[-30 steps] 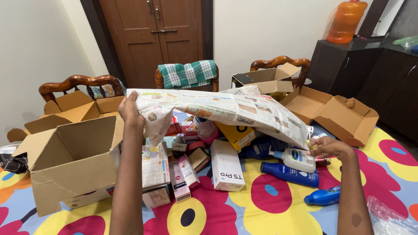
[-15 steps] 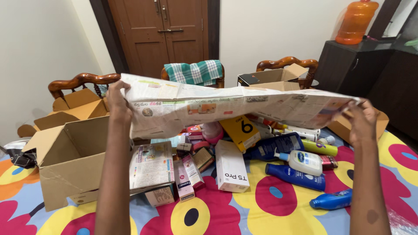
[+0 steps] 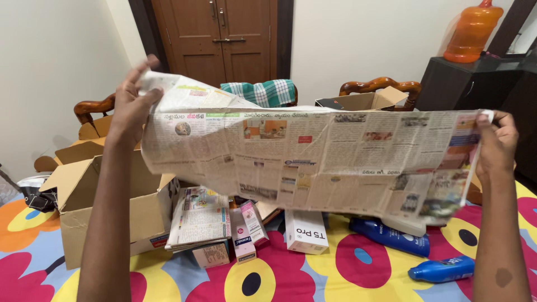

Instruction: The person unfolds newspapers on a table, folds them into smaller rectangles, and places them into a cardboard box. The person repeats this process with multiple newspapers, handling them one at a time.

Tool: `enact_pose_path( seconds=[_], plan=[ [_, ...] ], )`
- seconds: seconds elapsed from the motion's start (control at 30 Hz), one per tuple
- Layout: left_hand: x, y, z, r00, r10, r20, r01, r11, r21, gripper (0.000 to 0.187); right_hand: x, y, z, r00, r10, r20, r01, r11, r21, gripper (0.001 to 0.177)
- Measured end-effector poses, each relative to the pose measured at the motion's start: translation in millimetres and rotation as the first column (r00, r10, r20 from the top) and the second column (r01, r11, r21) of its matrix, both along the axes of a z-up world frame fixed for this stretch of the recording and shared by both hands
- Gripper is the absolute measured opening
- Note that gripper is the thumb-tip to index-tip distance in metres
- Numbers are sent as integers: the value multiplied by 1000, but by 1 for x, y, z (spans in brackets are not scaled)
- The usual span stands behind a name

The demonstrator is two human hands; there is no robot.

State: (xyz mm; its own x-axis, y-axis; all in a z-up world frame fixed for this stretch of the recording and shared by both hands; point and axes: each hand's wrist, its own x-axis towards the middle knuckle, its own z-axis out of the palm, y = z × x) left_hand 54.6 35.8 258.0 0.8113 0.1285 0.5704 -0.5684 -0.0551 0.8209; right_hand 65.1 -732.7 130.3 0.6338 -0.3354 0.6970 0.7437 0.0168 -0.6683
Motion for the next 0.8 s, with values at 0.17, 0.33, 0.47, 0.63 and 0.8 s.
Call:
enact_pose_path(
  seconds=[0.17, 0.33, 0.47, 0.63, 0.8],
  plan=[
    [12, 11, -44, 959, 69, -274, -36, 992, 123, 42, -17, 39, -8, 901, -166, -401, 153, 986, -64, 26],
    [9, 11, -84, 823, 55, -566, 36, 988, 150, 51, -13, 45, -39, 760, -64, -647, 73, 997, -12, 37],
    [23, 16, -122, 802, 106, -587, 52, 968, 245, 63, 25, 14, -90, 755, -3, -656, -14, 1000, -21, 49],
    [43, 27, -157, 883, -2, -470, 87, 983, 160, 72, 44, -5, -130, 642, -103, -760, 36, 994, -105, 46],
    [59, 15, -150, 897, -102, -429, 50, 990, -132, 54, 48, -16, -124, 651, -73, -756, 52, 997, -51, 38]
  ],
)
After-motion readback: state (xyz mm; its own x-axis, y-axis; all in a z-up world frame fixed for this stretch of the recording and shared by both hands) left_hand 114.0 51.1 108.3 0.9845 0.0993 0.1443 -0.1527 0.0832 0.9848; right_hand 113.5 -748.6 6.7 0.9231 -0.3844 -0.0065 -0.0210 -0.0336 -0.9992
